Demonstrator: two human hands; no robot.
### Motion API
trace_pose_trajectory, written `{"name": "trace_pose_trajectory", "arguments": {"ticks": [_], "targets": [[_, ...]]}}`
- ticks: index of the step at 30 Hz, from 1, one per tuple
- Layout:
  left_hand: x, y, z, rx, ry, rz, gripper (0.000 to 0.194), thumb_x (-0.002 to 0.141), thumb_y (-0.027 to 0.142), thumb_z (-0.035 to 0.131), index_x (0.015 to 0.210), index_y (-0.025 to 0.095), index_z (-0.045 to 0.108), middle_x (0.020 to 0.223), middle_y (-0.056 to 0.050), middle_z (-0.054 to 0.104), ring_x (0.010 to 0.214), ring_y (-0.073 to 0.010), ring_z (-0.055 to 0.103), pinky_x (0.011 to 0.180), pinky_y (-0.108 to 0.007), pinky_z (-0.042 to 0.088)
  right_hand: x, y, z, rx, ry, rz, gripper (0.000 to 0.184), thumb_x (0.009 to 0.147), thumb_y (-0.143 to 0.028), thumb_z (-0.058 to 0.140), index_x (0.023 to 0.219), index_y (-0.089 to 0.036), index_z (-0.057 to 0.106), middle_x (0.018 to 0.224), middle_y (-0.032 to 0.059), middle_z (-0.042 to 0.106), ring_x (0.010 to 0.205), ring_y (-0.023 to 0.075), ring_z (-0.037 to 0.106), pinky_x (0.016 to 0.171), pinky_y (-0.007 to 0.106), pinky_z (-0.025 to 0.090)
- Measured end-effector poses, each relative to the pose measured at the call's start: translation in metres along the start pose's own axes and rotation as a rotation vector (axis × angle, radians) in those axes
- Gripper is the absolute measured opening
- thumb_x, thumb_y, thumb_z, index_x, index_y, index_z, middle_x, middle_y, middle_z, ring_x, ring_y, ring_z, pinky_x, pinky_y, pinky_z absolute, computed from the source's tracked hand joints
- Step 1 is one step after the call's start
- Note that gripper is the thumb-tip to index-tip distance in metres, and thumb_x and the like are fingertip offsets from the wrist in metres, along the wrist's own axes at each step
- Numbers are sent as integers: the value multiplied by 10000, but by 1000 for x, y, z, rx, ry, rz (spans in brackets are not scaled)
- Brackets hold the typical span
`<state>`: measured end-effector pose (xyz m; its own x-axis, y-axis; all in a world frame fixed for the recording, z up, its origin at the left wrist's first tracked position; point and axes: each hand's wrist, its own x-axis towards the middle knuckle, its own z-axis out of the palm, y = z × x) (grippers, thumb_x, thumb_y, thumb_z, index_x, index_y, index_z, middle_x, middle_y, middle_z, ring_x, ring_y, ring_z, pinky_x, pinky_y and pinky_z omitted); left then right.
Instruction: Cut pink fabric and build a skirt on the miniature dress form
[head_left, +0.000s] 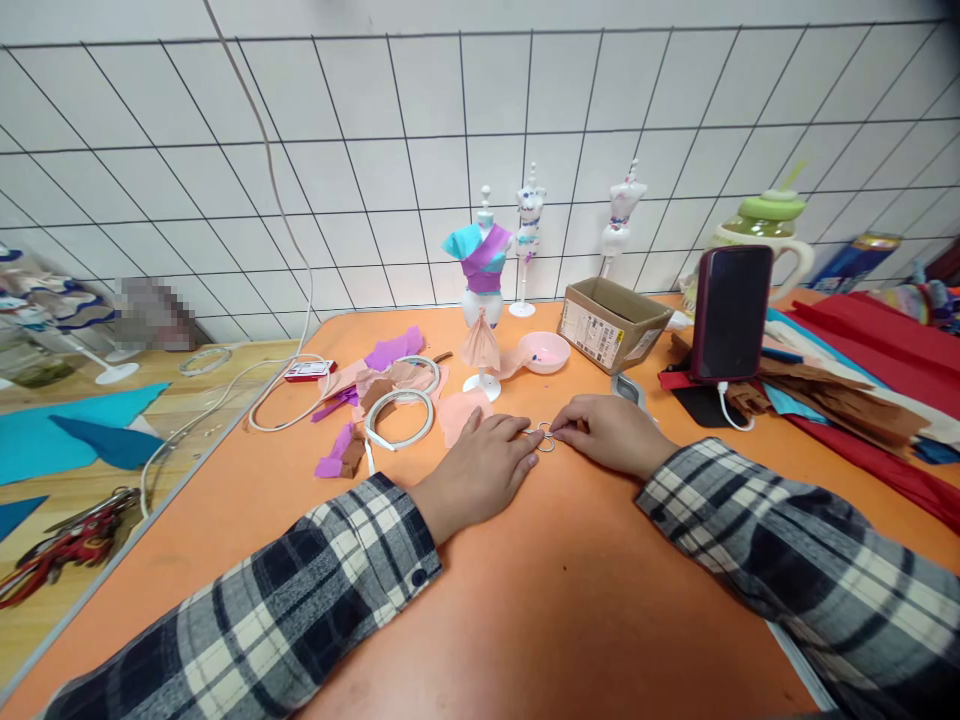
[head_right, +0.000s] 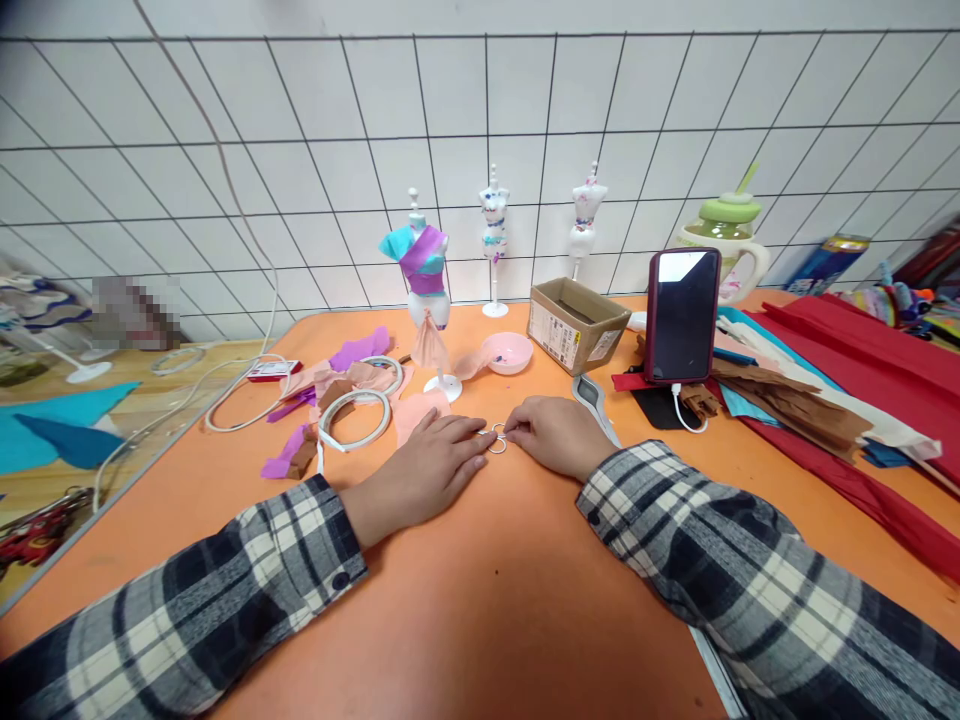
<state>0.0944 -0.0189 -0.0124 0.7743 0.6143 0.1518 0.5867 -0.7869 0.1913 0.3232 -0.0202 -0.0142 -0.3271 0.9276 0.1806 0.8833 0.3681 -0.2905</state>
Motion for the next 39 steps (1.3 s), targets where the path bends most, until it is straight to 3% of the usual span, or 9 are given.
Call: {"name": "trace_pose_trajectory", "arguments": {"ticks": [5,11,15,19,24,26,30,34,39], "targets": [[4,-12,2,-189,73,-2,354,1006,245,374,1201,173,660,1213,-77,685,1104,-196,630,970,-327,494,4,7,4,170,-38,80,152,839,-353,618,853,-261,739,788,-13,712,702,142,622,602,247,410],[3,-12,0,-117,68,12,345,996,250,393,1155,205,696,1216,-58,690,1078,-211,654,931,-338,523,1,7,1,114,-10,54,166,856,-366,617,943,-255,705,851,-4,702,750,149,627,629,257,413],[3,-10,0,-105,71,10,346,1000,261,386,1170,212,684,1199,-55,694,1065,-206,653,923,-334,523,-6,-3,-3,0,79,-135,307,879,-349,602,1171,-261,639,1057,40,679,929,186,634,731,282,430],[3,-10,0,-90,48,20,356,1007,267,368,1202,219,663,1173,-48,700,1040,-205,653,892,-321,525,-11,-14,-3,-125,167,-266,305,924,-308,539,1214,-300,633,971,23,672,821,168,627,642,271,386],[3,-10,1,-64,47,33,348,1000,243,378,1210,202,652,1202,-52,686,1092,-215,628,923,-330,515,-12,-10,-7,-178,439,-87,421,923,-260,515,1343,-242,548,937,38,674,798,173,614,611,274,359],[3,-9,0,-52,40,30,344,991,225,391,1221,198,645,1210,-56,683,1092,-218,629,920,-335,518,-13,-9,-9,-211,392,-155,344,931,-276,503,1252,-258,623,893,30,672,781,168,606,606,278,340],[4,-8,-1,-43,19,23,343,981,207,401,1227,191,641,1192,-65,691,1072,-216,641,910,-330,523,-12,-15,-8,-315,113,-310,288,955,-298,462,1108,-265,703,815,39,663,769,169,598,613,290,307],[3,-8,-3,-54,26,7,348,994,236,384,1223,199,644,1214,-56,685,1094,-219,634,922,-345,520,-7,-16,-5,-323,-27,-182,296,949,-300,455,1092,-283,713,836,37,687,765,179,619,602,282,308],[3,-9,-3,-110,51,-50,325,992,258,402,1182,206,660,1162,-42,708,1044,-202,653,912,-338,523,-2,-4,0,-80,-16,-15,281,926,-286,475,1059,-289,723,1023,1,739,920,179,662,704,273,409]]}}
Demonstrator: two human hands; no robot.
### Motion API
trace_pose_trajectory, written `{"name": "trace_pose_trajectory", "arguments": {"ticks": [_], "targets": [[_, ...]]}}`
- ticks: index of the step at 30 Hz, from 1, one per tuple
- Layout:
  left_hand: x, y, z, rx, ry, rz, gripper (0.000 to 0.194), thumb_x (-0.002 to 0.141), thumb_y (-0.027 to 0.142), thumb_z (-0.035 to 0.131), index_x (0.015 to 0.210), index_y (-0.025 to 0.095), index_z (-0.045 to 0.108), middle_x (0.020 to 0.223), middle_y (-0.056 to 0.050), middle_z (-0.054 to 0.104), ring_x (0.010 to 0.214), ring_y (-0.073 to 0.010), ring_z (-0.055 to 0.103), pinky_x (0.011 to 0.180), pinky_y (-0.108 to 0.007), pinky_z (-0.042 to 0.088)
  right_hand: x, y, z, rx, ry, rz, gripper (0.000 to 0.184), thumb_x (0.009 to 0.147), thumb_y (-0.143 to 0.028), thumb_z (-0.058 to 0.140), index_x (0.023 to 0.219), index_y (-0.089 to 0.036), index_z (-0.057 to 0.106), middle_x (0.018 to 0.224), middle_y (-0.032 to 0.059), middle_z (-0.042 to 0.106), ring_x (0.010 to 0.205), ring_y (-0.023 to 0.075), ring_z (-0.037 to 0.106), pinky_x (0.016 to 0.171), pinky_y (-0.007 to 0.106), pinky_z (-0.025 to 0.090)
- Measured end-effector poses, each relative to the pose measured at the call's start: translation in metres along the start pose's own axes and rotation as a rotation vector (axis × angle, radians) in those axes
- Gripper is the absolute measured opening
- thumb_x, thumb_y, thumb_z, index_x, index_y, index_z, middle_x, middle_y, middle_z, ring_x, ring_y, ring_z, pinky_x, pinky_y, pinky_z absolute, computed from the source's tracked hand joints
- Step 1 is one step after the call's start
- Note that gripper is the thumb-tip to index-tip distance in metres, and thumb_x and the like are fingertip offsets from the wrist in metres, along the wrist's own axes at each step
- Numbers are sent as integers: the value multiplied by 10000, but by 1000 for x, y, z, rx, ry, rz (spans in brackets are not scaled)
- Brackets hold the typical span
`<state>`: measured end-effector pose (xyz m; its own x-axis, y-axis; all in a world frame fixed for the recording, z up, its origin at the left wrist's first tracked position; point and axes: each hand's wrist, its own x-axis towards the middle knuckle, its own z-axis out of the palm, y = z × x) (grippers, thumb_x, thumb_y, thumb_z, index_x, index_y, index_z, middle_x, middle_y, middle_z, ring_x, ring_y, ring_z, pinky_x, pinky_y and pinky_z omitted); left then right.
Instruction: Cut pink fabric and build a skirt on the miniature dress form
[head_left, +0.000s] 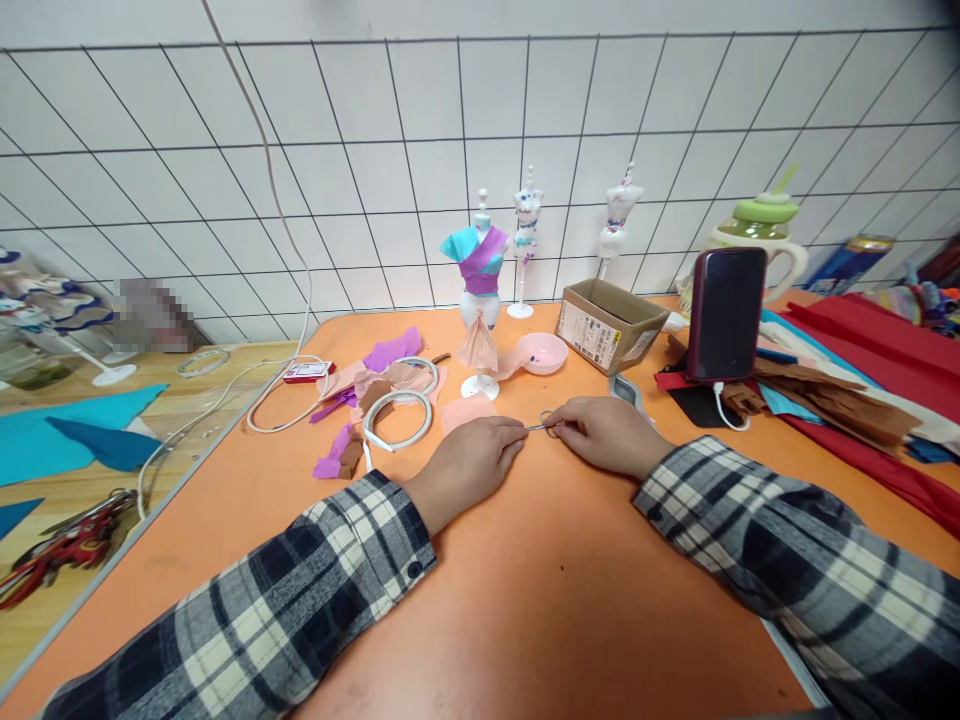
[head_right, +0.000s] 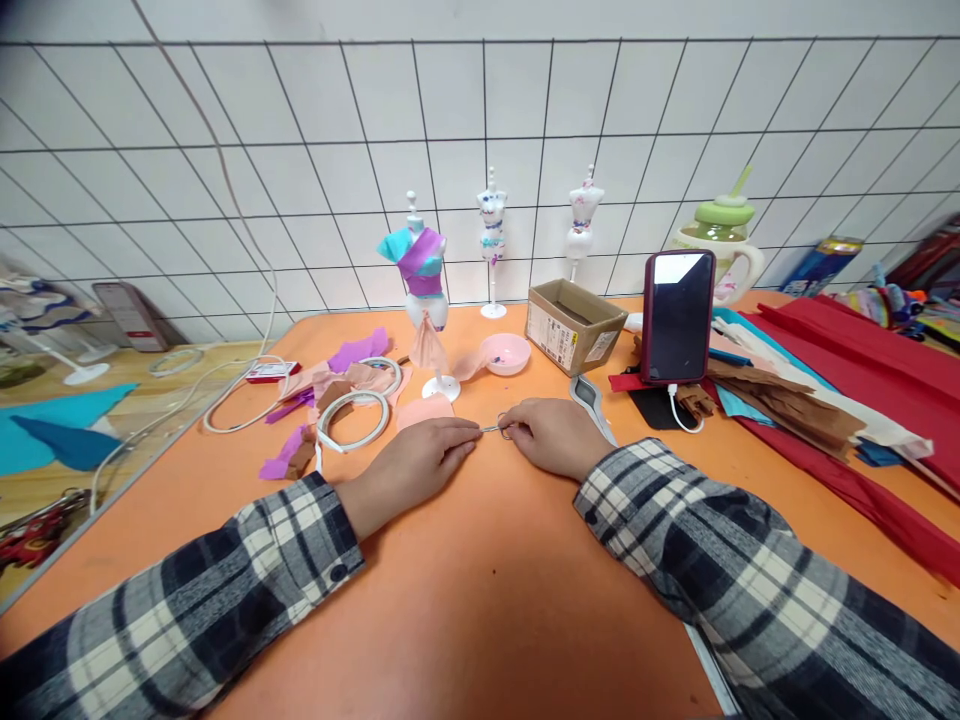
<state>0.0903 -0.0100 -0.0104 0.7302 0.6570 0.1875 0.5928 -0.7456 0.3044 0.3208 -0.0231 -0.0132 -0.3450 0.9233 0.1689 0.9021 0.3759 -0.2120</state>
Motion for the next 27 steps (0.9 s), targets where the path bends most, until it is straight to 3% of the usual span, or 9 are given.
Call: {"name": "trace_pose_trajectory", "arguments": {"ticks": [4,8,11,14,17,20,24,27], "targets": [[1,0,3,70,72,49,381,968,280,470,1326,179,554,1301,-86,635,1181,-230,583,996,-373,478,0,2,3,99,2,37,257,893,-277,508,1038,-284,720,1044,-15,743,937,182,669,746,281,430],[3,2,5,177,9,156,343,992,281,420,1255,163,606,1269,-91,658,1184,-254,572,1035,-434,427,1,0,3,124,-9,68,228,888,-318,530,1036,-297,703,957,-13,743,872,183,665,688,279,410],[3,3,5,204,-14,143,332,996,266,408,1238,173,615,1256,-67,671,1187,-266,560,1050,-477,395,2,1,4,178,-27,150,250,869,-362,577,1095,-275,640,801,-22,713,740,163,644,610,259,374],[1,2,4,206,-5,124,334,995,273,417,1255,189,608,1283,-57,658,1208,-271,543,1088,-508,347,2,2,3,205,2,184,332,852,-352,604,1161,-239,561,770,-31,694,693,148,629,594,248,358],[1,0,5,180,2,138,351,1001,275,407,1292,186,582,1278,-65,658,1201,-246,551,1085,-460,369,0,2,-1,134,55,88,225,883,-333,560,1083,-243,610,818,-17,704,727,149,634,618,254,358],[2,0,2,161,40,164,347,999,268,411,1291,189,581,1282,-65,648,1214,-226,539,1079,-401,389,-3,0,-5,-8,7,-83,192,917,-348,521,971,-263,684,887,-1,718,797,170,647,645,273,351],[-7,0,-17,196,151,20,264,968,315,467,1037,180,683,1109,-91,680,1058,-249,589,930,-412,472,-2,3,-9,-79,-32,-36,190,916,-343,532,931,-240,691,914,9,726,829,179,652,641,279,341],[-25,-7,-32,235,51,-62,239,941,309,508,872,177,695,908,-75,695,874,-238,623,804,-410,495,-2,9,-13,-75,-45,-2,173,912,-325,535,900,-229,679,895,6,721,825,174,646,629,275,338]]}}
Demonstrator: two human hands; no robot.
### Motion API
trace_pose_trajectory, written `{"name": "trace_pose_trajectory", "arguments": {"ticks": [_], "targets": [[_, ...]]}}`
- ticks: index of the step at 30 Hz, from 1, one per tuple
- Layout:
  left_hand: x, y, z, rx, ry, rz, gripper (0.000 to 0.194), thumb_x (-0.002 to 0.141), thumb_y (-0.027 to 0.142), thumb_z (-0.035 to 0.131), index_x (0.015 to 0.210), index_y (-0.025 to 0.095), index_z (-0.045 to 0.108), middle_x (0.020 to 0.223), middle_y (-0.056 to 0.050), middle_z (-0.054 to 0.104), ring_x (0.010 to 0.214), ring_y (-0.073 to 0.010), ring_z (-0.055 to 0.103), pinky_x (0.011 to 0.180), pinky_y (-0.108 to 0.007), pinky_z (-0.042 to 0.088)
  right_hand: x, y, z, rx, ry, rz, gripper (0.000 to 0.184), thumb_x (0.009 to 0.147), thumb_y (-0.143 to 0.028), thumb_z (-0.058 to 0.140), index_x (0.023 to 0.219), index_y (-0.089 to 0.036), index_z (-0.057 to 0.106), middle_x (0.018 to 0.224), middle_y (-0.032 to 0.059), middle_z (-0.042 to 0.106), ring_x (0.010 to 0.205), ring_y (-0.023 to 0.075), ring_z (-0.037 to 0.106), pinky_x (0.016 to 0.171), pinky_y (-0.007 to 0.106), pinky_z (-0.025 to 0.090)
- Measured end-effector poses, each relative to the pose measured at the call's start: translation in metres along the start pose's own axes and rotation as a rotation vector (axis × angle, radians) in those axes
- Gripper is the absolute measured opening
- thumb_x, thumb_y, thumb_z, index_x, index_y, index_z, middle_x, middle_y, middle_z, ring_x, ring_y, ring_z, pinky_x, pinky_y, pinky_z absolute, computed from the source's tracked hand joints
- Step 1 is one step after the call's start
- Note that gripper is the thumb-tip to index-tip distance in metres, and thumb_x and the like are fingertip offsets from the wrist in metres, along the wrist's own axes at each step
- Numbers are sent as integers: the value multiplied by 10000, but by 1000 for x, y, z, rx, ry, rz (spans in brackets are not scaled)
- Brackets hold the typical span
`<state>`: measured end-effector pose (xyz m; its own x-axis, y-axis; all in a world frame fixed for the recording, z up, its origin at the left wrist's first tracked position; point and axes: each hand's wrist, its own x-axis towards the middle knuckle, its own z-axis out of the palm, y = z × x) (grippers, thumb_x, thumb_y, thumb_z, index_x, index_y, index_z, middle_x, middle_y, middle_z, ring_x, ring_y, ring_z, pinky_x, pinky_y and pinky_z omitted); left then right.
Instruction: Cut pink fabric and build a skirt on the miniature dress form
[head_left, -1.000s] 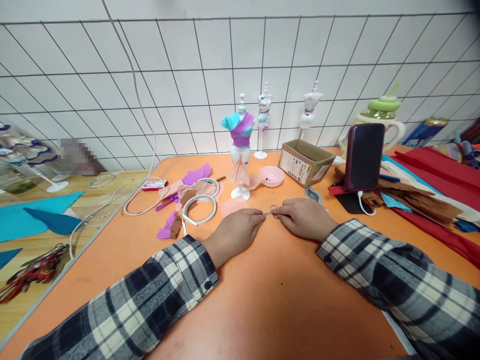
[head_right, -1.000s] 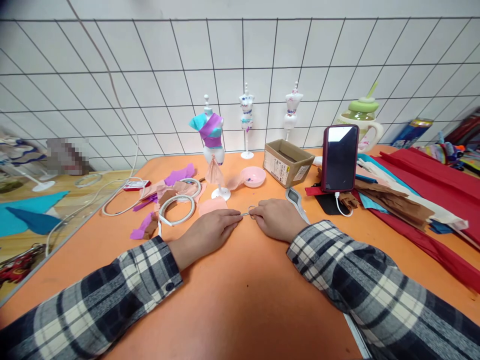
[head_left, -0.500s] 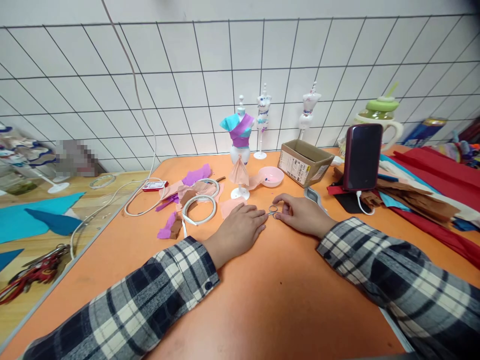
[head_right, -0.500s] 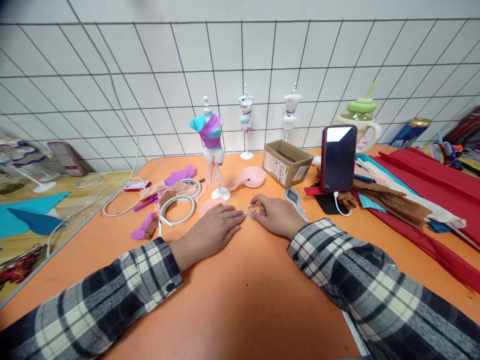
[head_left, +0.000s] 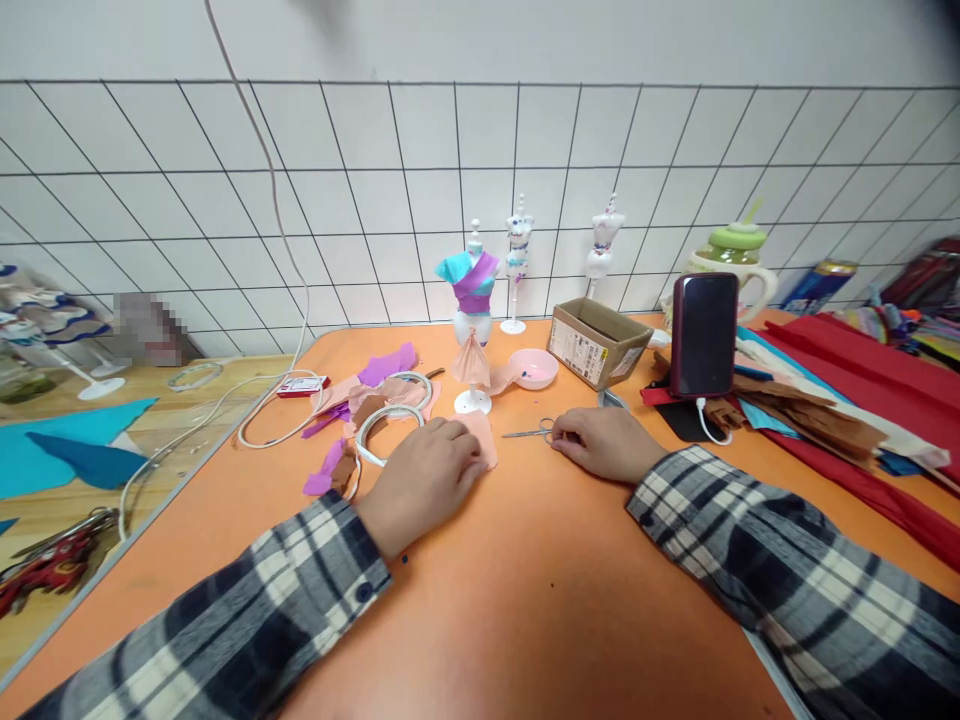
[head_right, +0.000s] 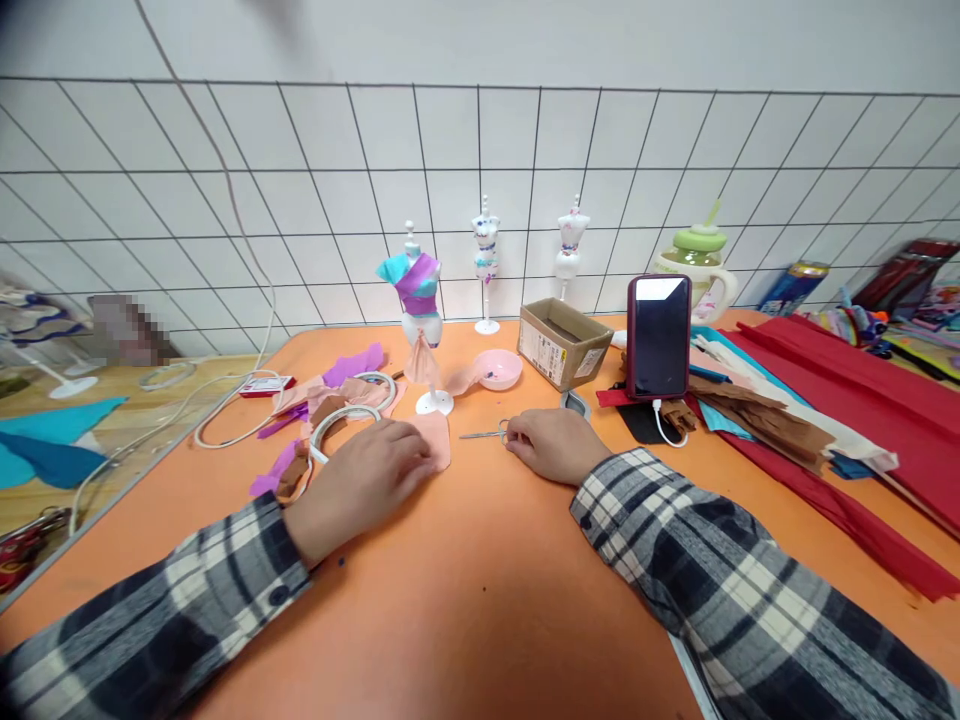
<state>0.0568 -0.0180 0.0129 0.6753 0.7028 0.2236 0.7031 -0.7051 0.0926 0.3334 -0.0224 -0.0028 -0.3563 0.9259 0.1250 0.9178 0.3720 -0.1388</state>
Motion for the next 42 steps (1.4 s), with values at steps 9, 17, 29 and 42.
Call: {"name": "trace_pose_trajectory", "arguments": {"ticks": [9,17,29,42], "targets": [[-29,-13,1,-81,-33,88,239,952,235,489,981,225,726,994,-32,749,939,-201,660,891,-375,463,12,-63,12,189,217,-292,204,939,-315,515,975,-206,684,959,53,672,928,173,588,772,282,397],[-31,-20,-11,17,-105,3,234,908,179,477,876,198,709,872,-43,712,833,-206,644,751,-344,470,23,-85,20,154,4,-280,160,927,-267,548,925,-203,695,897,34,673,878,174,569,688,283,348],[-30,-3,-3,24,-58,128,233,944,267,496,909,200,717,855,-54,699,854,-216,609,747,-348,458,11,-86,14,128,30,-281,193,939,-258,520,963,-204,703,910,42,684,876,174,593,730,288,366],[-26,-8,5,10,-78,45,274,961,243,470,950,195,740,847,-73,698,816,-223,643,722,-343,482,16,-89,21,238,-11,-124,123,878,-241,582,901,-219,701,859,13,693,815,165,601,679,263,356]]}}
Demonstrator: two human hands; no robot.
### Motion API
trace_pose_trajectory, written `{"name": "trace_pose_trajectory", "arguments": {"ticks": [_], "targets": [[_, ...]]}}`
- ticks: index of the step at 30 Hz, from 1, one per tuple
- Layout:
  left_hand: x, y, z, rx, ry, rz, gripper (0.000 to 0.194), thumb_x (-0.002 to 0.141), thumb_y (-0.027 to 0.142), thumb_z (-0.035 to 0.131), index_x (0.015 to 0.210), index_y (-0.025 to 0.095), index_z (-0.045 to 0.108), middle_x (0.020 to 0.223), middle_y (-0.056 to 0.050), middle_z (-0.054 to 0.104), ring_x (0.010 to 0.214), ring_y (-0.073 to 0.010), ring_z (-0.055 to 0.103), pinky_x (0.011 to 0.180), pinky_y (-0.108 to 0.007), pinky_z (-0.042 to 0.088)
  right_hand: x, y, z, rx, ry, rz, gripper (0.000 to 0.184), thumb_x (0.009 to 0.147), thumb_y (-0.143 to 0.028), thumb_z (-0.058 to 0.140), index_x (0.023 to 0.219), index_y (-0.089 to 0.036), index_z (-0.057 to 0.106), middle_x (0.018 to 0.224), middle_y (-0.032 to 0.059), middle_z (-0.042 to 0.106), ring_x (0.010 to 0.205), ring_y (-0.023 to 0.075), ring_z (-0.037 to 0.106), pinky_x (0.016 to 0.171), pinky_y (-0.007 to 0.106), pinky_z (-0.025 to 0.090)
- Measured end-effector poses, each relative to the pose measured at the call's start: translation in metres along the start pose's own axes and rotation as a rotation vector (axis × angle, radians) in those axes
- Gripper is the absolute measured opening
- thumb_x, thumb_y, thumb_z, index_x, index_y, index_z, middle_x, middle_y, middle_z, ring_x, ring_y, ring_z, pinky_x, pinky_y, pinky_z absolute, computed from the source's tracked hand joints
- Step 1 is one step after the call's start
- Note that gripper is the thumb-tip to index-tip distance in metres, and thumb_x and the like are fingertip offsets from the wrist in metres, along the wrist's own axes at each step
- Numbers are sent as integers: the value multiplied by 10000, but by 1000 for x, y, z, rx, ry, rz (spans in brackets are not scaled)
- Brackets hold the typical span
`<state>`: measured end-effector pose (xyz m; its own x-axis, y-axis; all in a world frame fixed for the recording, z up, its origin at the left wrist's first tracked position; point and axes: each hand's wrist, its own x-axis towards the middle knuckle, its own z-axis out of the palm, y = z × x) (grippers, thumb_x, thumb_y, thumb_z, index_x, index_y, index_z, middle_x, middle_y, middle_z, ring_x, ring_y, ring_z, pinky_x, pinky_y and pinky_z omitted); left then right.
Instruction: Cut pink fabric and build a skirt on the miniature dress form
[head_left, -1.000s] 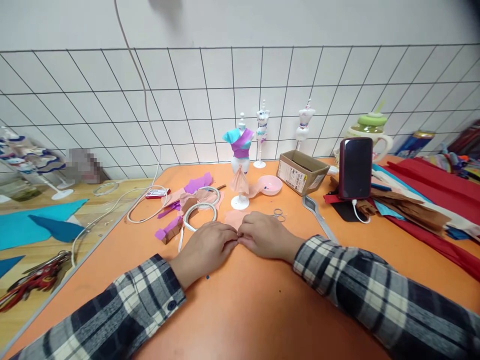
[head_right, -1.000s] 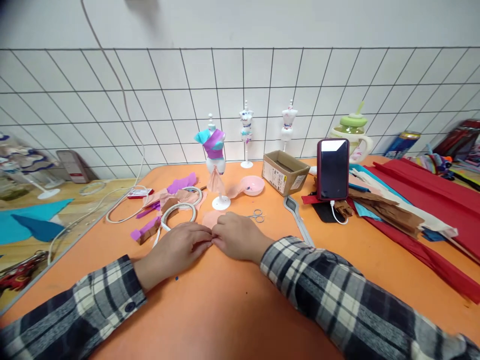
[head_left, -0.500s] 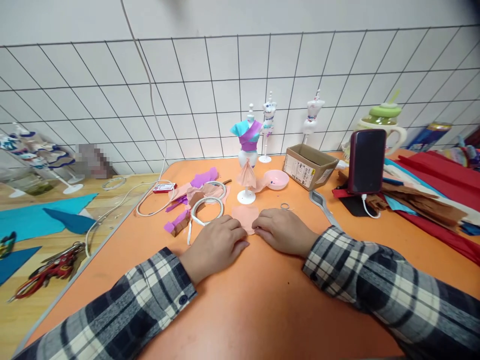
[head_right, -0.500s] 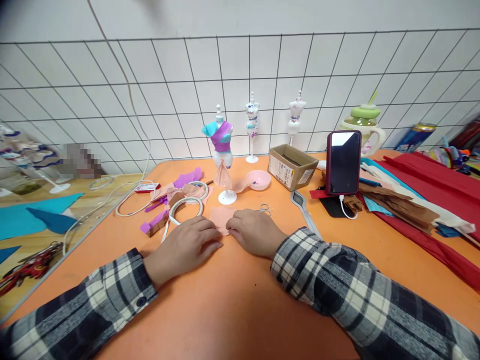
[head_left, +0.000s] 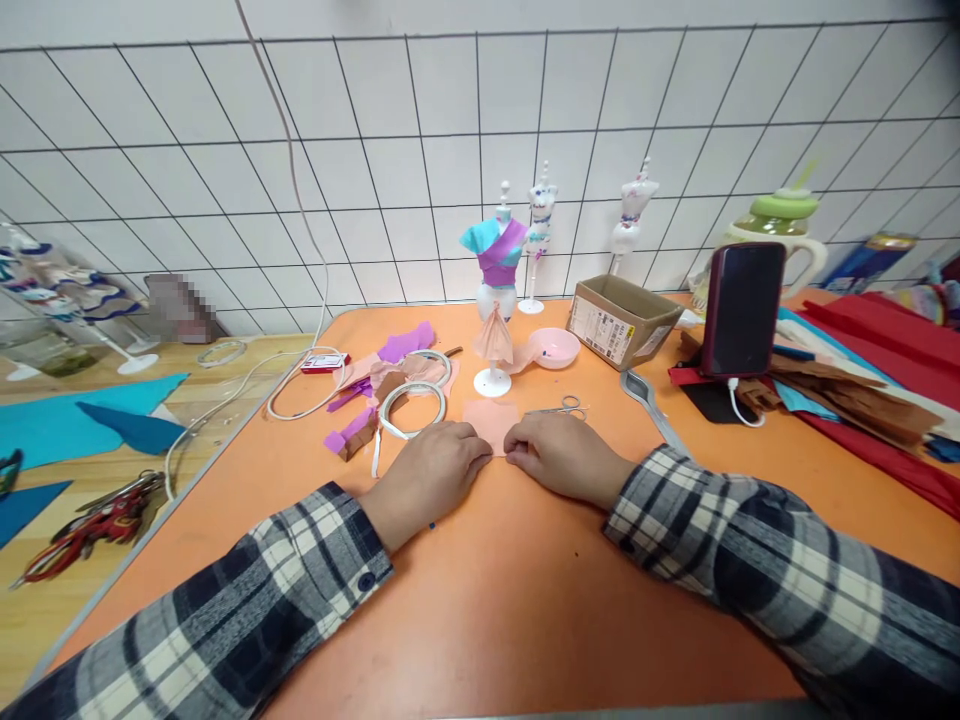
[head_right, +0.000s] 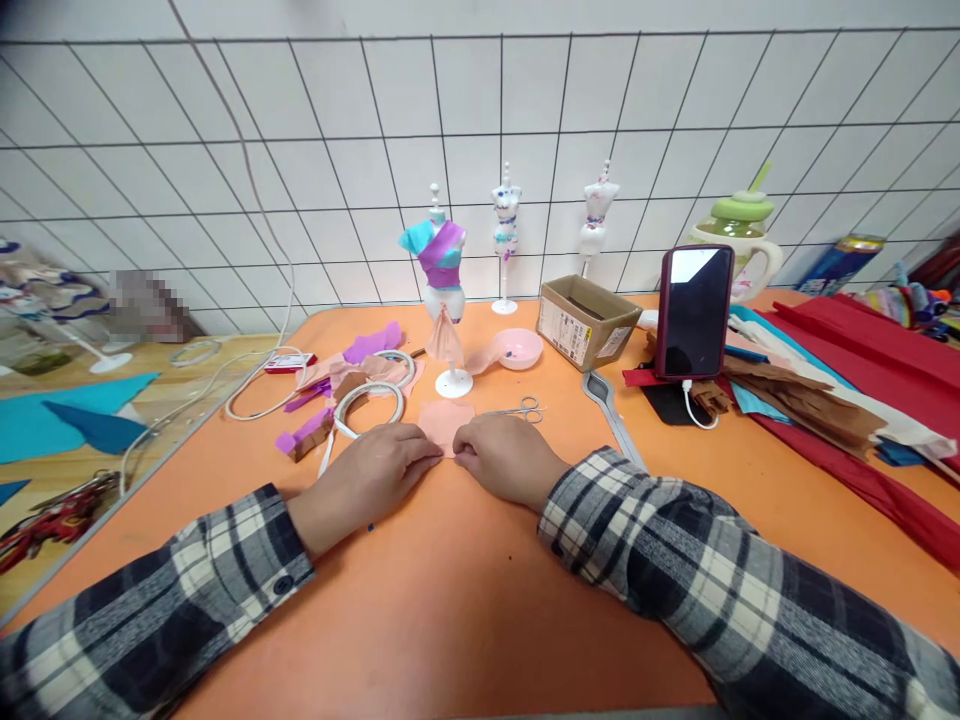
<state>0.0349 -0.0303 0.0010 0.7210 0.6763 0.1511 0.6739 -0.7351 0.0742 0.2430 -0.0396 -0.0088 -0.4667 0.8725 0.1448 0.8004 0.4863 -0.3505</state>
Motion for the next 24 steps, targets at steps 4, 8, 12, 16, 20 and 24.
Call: {"name": "trace_pose_trajectory", "arguments": {"ticks": [4,8,12,16,20,24], "targets": [[0,0,2,-33,18,-32,250,957,247,490,992,207,734,841,-66,696,827,-218,648,735,-332,486,1,0,2,4,-15,5,134,877,-221,574,860,-219,707,848,16,689,809,165,598,688,266,356],[0,0,3,-62,19,-40,236,947,232,502,947,198,736,857,-68,692,835,-211,637,750,-322,488,2,-1,3,20,2,25,110,864,-206,591,844,-213,699,830,14,676,801,161,591,683,264,354],[1,0,0,-41,50,-22,228,936,236,515,899,180,733,910,-82,677,853,-214,603,756,-332,475,-1,-2,2,-13,28,31,104,869,-239,601,850,-223,702,866,18,661,813,164,593,662,267,345],[1,1,-3,6,59,12,244,946,247,507,910,189,741,933,-79,693,893,-226,583,800,-362,453,-3,-3,-1,-65,60,10,116,885,-275,604,913,-227,707,931,26,674,868,177,604,678,276,353],[1,0,-4,24,31,21,228,948,244,510,935,203,734,878,-52,728,875,-220,594,837,-384,425,-2,-3,-3,-78,13,5,127,897,-269,592,909,-237,715,877,13,695,836,175,612,676,284,353],[1,0,-5,40,26,55,209,934,195,518,938,207,727,913,-18,746,854,-202,606,877,-397,392,-2,-2,-3,-98,35,-30,129,903,-261,581,890,-236,707,909,14,684,868,174,600,670,282,345]]}}
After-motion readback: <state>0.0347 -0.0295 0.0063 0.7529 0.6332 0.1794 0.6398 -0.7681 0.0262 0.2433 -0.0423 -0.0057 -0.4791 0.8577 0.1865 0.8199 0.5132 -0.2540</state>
